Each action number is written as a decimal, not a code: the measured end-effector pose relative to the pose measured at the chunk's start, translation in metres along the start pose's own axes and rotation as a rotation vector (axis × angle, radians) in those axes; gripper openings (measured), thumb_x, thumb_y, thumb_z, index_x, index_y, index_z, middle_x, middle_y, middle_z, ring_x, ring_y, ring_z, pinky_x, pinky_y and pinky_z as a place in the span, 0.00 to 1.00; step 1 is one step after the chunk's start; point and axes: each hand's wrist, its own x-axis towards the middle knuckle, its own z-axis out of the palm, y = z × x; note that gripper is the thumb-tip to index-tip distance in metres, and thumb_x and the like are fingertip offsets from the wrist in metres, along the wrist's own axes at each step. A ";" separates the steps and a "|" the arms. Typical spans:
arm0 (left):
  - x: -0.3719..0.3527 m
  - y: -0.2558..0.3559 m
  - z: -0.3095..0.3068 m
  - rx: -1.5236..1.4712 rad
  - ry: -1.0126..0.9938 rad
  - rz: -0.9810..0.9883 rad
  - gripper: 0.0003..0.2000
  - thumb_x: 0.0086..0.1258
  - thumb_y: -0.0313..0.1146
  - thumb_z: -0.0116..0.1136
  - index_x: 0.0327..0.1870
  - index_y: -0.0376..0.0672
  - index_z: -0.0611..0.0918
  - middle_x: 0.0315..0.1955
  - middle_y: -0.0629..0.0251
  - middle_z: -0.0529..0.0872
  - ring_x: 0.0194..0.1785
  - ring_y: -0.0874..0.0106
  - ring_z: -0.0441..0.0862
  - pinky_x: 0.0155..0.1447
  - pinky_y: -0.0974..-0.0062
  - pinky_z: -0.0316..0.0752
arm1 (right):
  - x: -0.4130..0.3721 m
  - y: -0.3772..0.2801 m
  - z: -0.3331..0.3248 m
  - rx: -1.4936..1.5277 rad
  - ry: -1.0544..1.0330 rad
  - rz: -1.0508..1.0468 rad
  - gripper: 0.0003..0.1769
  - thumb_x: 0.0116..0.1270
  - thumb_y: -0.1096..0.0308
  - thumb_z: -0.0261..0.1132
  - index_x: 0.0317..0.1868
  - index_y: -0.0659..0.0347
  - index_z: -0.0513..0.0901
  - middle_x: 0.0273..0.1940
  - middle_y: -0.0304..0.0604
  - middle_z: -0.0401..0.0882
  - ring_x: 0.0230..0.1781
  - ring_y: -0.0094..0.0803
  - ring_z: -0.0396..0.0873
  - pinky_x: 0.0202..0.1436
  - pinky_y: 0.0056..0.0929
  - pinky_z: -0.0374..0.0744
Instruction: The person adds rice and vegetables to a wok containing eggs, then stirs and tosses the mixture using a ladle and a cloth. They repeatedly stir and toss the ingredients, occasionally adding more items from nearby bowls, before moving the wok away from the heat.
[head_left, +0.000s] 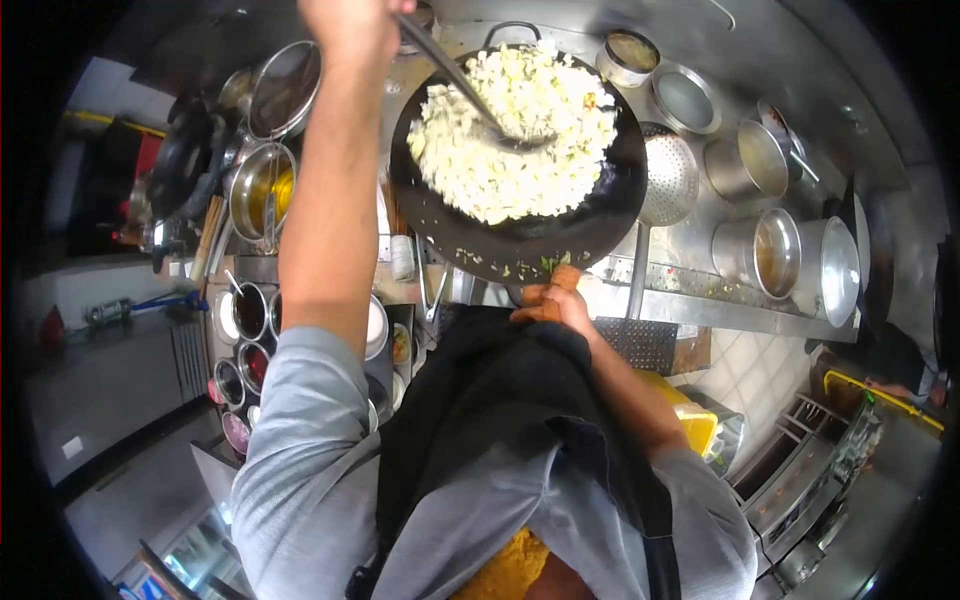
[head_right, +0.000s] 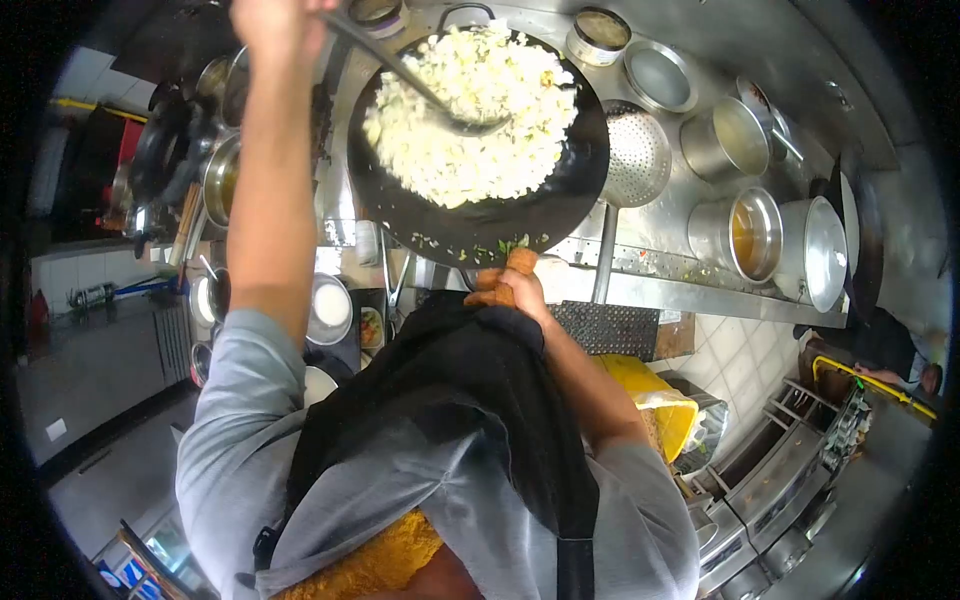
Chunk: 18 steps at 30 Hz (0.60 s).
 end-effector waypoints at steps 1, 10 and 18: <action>-0.020 0.011 -0.003 -0.036 -0.108 0.012 0.17 0.76 0.36 0.64 0.28 0.52 0.68 0.13 0.78 0.64 0.11 0.78 0.62 0.16 0.74 0.61 | 0.009 -0.009 0.009 0.016 0.076 0.006 0.25 0.72 0.65 0.57 0.62 0.75 0.70 0.52 0.62 0.79 0.51 0.57 0.84 0.52 0.56 0.86; -0.019 -0.034 -0.018 0.022 0.126 0.118 0.15 0.77 0.34 0.63 0.29 0.49 0.71 0.13 0.75 0.68 0.12 0.77 0.65 0.17 0.75 0.63 | 0.010 0.001 -0.014 -0.115 0.062 -0.080 0.21 0.71 0.69 0.57 0.59 0.75 0.76 0.48 0.60 0.83 0.47 0.52 0.86 0.50 0.53 0.88; -0.105 -0.071 -0.018 0.339 0.129 0.159 0.11 0.75 0.31 0.64 0.33 0.46 0.73 0.17 0.73 0.74 0.15 0.78 0.71 0.19 0.76 0.64 | 0.060 -0.069 0.060 -0.013 0.098 -0.017 0.20 0.72 0.69 0.55 0.59 0.76 0.73 0.47 0.61 0.82 0.44 0.56 0.87 0.46 0.56 0.87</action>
